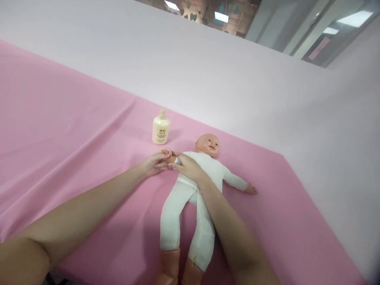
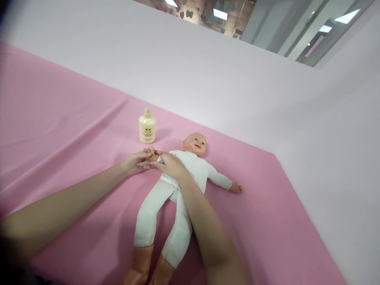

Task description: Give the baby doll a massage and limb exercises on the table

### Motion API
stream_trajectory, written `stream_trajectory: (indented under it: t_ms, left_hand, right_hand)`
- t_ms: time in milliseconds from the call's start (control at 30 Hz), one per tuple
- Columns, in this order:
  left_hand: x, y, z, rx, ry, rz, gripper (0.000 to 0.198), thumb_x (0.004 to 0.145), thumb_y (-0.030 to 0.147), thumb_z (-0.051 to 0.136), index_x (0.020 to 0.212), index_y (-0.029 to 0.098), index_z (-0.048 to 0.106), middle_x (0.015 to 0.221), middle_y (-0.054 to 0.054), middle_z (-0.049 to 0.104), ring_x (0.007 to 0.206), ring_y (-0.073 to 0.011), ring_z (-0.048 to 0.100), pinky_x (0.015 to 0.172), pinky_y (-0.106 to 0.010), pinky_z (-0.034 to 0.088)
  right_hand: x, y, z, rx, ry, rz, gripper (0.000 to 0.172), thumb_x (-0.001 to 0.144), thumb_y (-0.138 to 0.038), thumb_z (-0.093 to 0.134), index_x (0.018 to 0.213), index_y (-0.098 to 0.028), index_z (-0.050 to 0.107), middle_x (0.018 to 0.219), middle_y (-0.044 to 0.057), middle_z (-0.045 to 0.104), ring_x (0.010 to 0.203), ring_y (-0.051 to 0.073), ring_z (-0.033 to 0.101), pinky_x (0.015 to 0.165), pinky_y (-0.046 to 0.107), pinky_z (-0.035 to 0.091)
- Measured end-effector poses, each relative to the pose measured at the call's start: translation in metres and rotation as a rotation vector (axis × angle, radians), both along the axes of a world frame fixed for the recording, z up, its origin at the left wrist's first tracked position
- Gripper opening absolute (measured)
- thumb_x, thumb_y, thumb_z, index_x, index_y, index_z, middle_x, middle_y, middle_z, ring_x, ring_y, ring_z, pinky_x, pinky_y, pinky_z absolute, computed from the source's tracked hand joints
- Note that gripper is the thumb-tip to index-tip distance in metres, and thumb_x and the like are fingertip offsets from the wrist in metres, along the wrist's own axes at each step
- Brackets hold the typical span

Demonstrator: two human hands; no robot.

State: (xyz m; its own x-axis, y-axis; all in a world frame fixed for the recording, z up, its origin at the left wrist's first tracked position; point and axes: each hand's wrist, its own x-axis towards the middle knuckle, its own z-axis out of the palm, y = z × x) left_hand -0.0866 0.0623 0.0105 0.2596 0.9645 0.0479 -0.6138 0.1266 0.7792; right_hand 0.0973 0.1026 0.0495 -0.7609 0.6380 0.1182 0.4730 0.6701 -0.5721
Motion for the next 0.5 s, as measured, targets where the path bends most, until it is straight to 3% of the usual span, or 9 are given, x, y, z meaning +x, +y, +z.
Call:
stream_trajectory:
  t_ms: [100, 200, 300, 500]
  left_hand:
    - [-0.005, -0.002, 0.001, -0.007, -0.004, -0.039, 0.014, 0.074, 0.007, 0.066, 0.082, 0.018, 0.061, 0.102, -0.005, 0.066, 0.049, -0.0036, 0.048, 0.044, -0.019, 0.040]
    - [-0.008, -0.004, 0.002, -0.007, -0.056, -0.070, 0.027, 0.068, -0.002, 0.063, 0.085, 0.019, 0.061, 0.097, 0.000, 0.062, 0.040, 0.0024, 0.031, 0.043, -0.017, 0.040]
    - [-0.009, -0.006, 0.004, -0.014, -0.097, -0.076, 0.030, 0.068, -0.004, 0.059, 0.088, 0.020, 0.060, 0.096, 0.003, 0.059, 0.037, 0.0055, 0.018, 0.049, -0.017, 0.047]
    - [-0.005, -0.008, 0.012, -0.043, -0.133, -0.061, 0.024, 0.073, 0.004, 0.060, 0.090, 0.019, 0.061, 0.101, 0.000, 0.062, 0.043, 0.0012, 0.036, 0.057, -0.022, 0.054]
  right_hand:
    - [0.000, 0.001, 0.000, 0.024, -0.053, -0.004, 0.033, 0.093, -0.046, 0.055, 0.113, -0.020, 0.056, 0.108, 0.007, 0.066, 0.097, 0.022, 0.060, 0.083, 0.032, 0.043]
    - [0.001, 0.001, 0.000, 0.034, -0.058, -0.001, 0.026, 0.094, -0.044, 0.053, 0.106, -0.021, 0.055, 0.103, 0.005, 0.066, 0.091, 0.020, 0.058, 0.079, 0.030, 0.042]
    - [0.001, 0.000, 0.000, 0.029, -0.047, 0.010, 0.025, 0.095, -0.042, 0.052, 0.110, -0.022, 0.053, 0.103, 0.004, 0.065, 0.091, 0.020, 0.058, 0.078, 0.029, 0.041]
    - [0.001, -0.002, 0.002, 0.003, -0.026, -0.019, 0.031, 0.098, -0.044, 0.047, 0.120, -0.022, 0.051, 0.104, 0.005, 0.066, 0.093, 0.020, 0.060, 0.079, 0.029, 0.041]
